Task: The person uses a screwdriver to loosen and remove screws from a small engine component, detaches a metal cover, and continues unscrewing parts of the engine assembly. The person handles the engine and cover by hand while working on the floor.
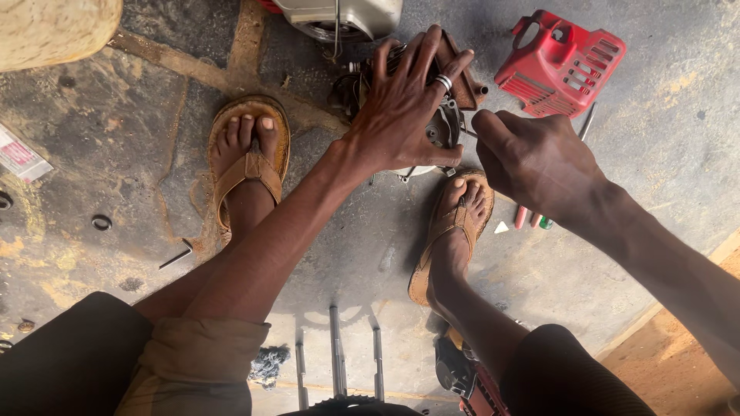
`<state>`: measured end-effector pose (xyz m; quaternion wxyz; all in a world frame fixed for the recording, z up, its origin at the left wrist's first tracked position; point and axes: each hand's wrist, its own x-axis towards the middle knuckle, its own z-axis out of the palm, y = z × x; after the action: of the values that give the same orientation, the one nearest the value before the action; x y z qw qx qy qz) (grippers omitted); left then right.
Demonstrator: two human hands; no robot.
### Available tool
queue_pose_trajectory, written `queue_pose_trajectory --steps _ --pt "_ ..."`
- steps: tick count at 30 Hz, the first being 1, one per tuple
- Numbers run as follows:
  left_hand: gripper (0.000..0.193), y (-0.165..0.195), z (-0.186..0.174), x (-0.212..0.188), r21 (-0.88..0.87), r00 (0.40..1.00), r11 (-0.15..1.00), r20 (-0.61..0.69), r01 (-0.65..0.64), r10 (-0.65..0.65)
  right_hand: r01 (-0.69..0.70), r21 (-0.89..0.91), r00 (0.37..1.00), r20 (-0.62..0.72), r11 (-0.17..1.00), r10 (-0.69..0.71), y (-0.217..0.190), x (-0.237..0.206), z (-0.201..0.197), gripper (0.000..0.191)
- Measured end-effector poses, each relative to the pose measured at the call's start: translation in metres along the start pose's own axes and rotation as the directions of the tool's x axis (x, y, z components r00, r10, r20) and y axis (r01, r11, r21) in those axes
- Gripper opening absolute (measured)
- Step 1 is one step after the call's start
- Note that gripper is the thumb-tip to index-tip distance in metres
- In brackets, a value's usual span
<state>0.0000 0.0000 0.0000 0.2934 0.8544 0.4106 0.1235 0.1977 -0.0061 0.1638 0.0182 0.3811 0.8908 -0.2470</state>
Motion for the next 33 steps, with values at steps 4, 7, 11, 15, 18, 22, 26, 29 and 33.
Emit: queue_pose_trajectory --steps 4,7,11,15,18,22,26,29,33 --pt "0.142 0.005 -0.006 0.003 0.013 0.997 0.999 0.075 0.031 -0.032 0.024 -0.047 0.999 0.042 0.999 -0.023 0.005 0.001 0.0 0.014" --pt "0.14 0.006 -0.009 0.004 0.016 0.997 1.0 0.068 0.024 -0.025 0.045 -0.06 0.997 0.063 0.997 -0.042 0.007 -0.001 0.0 0.012" --pt "0.139 0.005 -0.02 0.001 0.015 0.999 1.0 0.039 0.009 -0.009 0.058 -0.142 0.989 0.145 0.988 -0.038 0.005 0.001 0.002 0.016" --pt "0.136 0.005 -0.027 0.005 -0.058 0.944 0.996 0.321 -0.066 0.081 0.28 -0.182 0.92 0.331 0.943 -0.209 -0.004 -0.003 0.022 0.024" --pt "0.146 0.03 -0.014 0.014 0.096 0.867 0.906 0.344 -0.413 0.359 0.481 -0.119 0.797 0.473 0.869 -0.376 -0.032 -0.019 0.046 0.03" --pt "0.15 0.031 -0.044 0.026 -0.082 0.899 0.975 0.376 -0.207 0.223 0.224 -0.316 0.955 0.258 0.922 -0.143 -0.026 -0.026 0.002 0.04" --pt "0.148 0.039 -0.04 0.02 -0.116 0.885 0.97 0.399 -0.211 0.241 0.109 -0.355 0.922 0.386 0.929 0.039 -0.047 -0.044 -0.024 0.048" --pt "0.146 0.031 -0.049 0.035 -0.113 0.869 0.978 0.449 -0.175 0.207 0.283 -0.512 0.806 0.585 0.811 0.088 -0.049 -0.037 -0.045 0.064" --pt "0.141 0.037 -0.054 0.029 -0.089 0.868 0.992 0.48 -0.094 0.126 0.452 -0.565 0.763 0.646 0.691 0.03 -0.056 -0.028 -0.045 0.087"
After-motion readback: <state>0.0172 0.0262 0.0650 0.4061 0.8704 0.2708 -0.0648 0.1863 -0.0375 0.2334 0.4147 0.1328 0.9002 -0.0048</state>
